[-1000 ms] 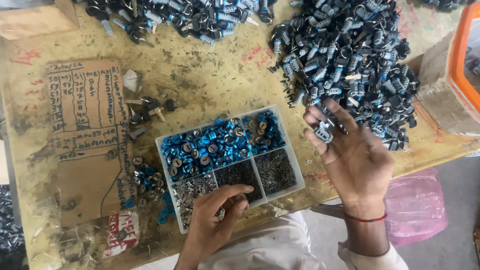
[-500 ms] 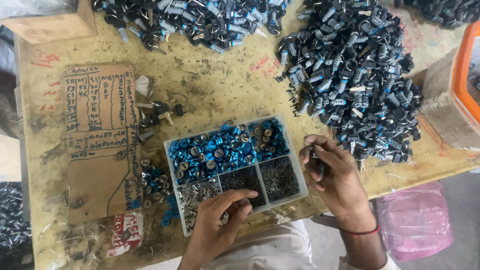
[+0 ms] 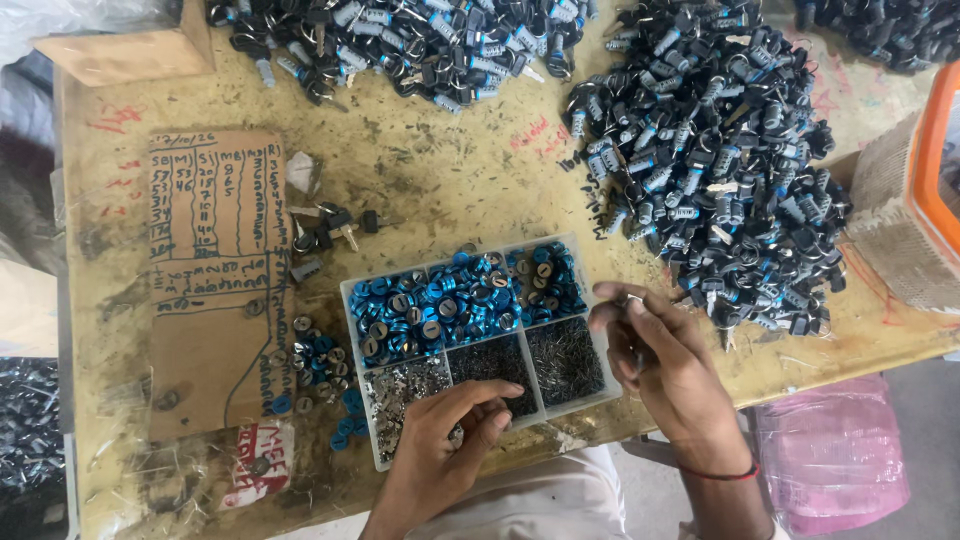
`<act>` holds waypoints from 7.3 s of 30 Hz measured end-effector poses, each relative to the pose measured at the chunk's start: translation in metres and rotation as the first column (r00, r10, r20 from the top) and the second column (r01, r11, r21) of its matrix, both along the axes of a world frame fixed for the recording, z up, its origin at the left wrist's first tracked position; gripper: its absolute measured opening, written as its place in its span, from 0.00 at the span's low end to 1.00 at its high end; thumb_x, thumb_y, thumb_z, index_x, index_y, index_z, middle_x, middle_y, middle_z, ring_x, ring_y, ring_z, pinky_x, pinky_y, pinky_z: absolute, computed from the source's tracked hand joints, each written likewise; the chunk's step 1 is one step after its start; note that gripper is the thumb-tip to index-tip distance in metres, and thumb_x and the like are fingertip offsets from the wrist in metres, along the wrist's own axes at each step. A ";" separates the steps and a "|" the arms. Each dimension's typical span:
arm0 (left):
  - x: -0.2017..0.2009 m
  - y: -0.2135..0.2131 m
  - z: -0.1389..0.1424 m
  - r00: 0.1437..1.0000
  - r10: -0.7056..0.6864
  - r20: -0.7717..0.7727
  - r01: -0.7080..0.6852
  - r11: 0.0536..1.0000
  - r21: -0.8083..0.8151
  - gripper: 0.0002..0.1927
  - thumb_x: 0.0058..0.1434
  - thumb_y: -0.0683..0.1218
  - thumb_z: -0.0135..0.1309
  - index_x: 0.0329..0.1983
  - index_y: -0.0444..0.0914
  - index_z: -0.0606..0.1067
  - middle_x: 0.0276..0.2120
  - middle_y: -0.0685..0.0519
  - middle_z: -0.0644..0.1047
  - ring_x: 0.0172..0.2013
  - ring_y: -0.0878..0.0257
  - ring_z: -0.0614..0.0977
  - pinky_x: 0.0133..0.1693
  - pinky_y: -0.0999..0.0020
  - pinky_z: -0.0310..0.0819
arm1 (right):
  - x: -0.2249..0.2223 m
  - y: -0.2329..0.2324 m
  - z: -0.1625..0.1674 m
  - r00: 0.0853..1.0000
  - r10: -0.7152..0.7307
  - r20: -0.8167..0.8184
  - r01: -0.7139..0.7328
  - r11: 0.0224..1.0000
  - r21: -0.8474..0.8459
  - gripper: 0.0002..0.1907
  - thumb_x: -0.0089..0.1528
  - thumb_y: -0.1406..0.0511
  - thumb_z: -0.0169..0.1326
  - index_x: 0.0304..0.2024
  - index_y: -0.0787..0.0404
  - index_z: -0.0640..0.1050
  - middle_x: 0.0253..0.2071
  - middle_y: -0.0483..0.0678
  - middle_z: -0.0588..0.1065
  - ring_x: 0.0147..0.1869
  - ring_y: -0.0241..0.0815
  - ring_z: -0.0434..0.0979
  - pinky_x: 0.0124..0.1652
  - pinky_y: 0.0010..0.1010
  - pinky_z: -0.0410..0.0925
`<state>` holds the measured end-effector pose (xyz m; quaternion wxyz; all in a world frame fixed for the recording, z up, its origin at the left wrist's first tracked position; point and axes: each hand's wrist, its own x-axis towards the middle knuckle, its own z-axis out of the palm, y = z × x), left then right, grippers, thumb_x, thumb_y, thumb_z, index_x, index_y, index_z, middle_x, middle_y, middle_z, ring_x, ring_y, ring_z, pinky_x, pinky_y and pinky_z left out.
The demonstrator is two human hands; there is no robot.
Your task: The person assembles small lock cylinders by hand. They pick a metal cylinder, insert a spring, place a blue plastic cap, and add a metal pin, repeating the sequence with multiple units on a cluttered workbench.
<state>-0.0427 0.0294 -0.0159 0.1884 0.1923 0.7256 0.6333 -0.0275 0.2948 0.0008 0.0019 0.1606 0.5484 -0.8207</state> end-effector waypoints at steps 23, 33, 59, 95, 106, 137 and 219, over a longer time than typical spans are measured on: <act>-0.001 0.001 -0.001 0.998 -0.005 0.059 0.008 0.999 -0.047 0.14 0.62 0.37 0.59 0.51 0.38 0.81 0.30 0.53 0.83 0.22 0.71 0.78 0.22 0.74 0.70 | 0.004 0.005 -0.014 1.000 -0.024 -0.005 0.024 0.999 -0.041 0.16 0.67 0.68 0.40 0.53 0.66 0.74 0.33 0.54 0.76 0.20 0.29 0.61 0.19 0.19 0.57; 0.001 0.002 -0.002 1.000 -0.001 0.020 0.002 0.999 -0.041 0.14 0.61 0.38 0.60 0.51 0.37 0.80 0.29 0.53 0.82 0.22 0.70 0.76 0.23 0.73 0.69 | 0.002 0.005 -0.012 0.994 -0.020 -0.111 0.004 0.990 -0.140 0.16 0.76 0.61 0.40 0.49 0.67 0.73 0.34 0.55 0.78 0.20 0.31 0.63 0.18 0.21 0.58; 0.001 0.001 -0.004 1.000 -0.008 0.014 0.009 0.999 -0.042 0.13 0.62 0.38 0.60 0.51 0.37 0.80 0.29 0.53 0.82 0.22 0.70 0.76 0.22 0.73 0.69 | 0.006 -0.009 -0.005 0.992 0.017 -0.123 -0.018 1.000 -0.012 0.14 0.73 0.67 0.42 0.57 0.66 0.73 0.38 0.47 0.73 0.20 0.25 0.57 0.20 0.17 0.56; 0.002 0.002 -0.004 1.000 -0.017 0.027 0.017 1.000 -0.015 0.13 0.62 0.37 0.59 0.51 0.37 0.80 0.29 0.53 0.82 0.22 0.70 0.76 0.22 0.72 0.69 | 0.012 -0.007 -0.008 0.984 0.043 -0.172 -0.037 0.999 0.038 0.17 0.72 0.64 0.47 0.58 0.68 0.74 0.51 0.62 0.80 0.17 0.23 0.56 0.19 0.16 0.54; 0.001 0.002 -0.004 0.999 -0.023 0.046 0.024 1.000 -0.020 0.14 0.62 0.37 0.59 0.51 0.37 0.80 0.28 0.53 0.81 0.21 0.71 0.75 0.22 0.73 0.68 | 0.009 -0.013 -0.003 0.989 0.042 -0.145 -0.018 0.987 0.161 0.16 0.72 0.64 0.45 0.58 0.67 0.73 0.41 0.57 0.80 0.17 0.24 0.58 0.19 0.18 0.55; -0.001 0.004 0.001 0.999 -0.036 0.034 0.037 0.999 -0.007 0.14 0.62 0.36 0.58 0.52 0.36 0.80 0.31 0.52 0.82 0.21 0.71 0.76 0.21 0.73 0.70 | 0.015 -0.018 -0.010 0.972 0.057 -0.228 -0.003 0.973 0.229 0.16 0.73 0.61 0.45 0.53 0.68 0.73 0.26 0.49 0.74 0.18 0.24 0.56 0.22 0.19 0.56; -0.010 0.010 -0.015 0.976 0.079 0.202 -0.059 0.993 -0.106 0.13 0.60 0.36 0.58 0.48 0.36 0.81 0.27 0.51 0.80 0.23 0.68 0.79 0.26 0.69 0.73 | 0.005 -0.005 -0.005 0.999 0.046 0.002 -0.046 0.998 -0.051 0.17 0.69 0.65 0.46 0.53 0.68 0.78 0.33 0.50 0.75 0.17 0.26 0.55 0.19 0.21 0.53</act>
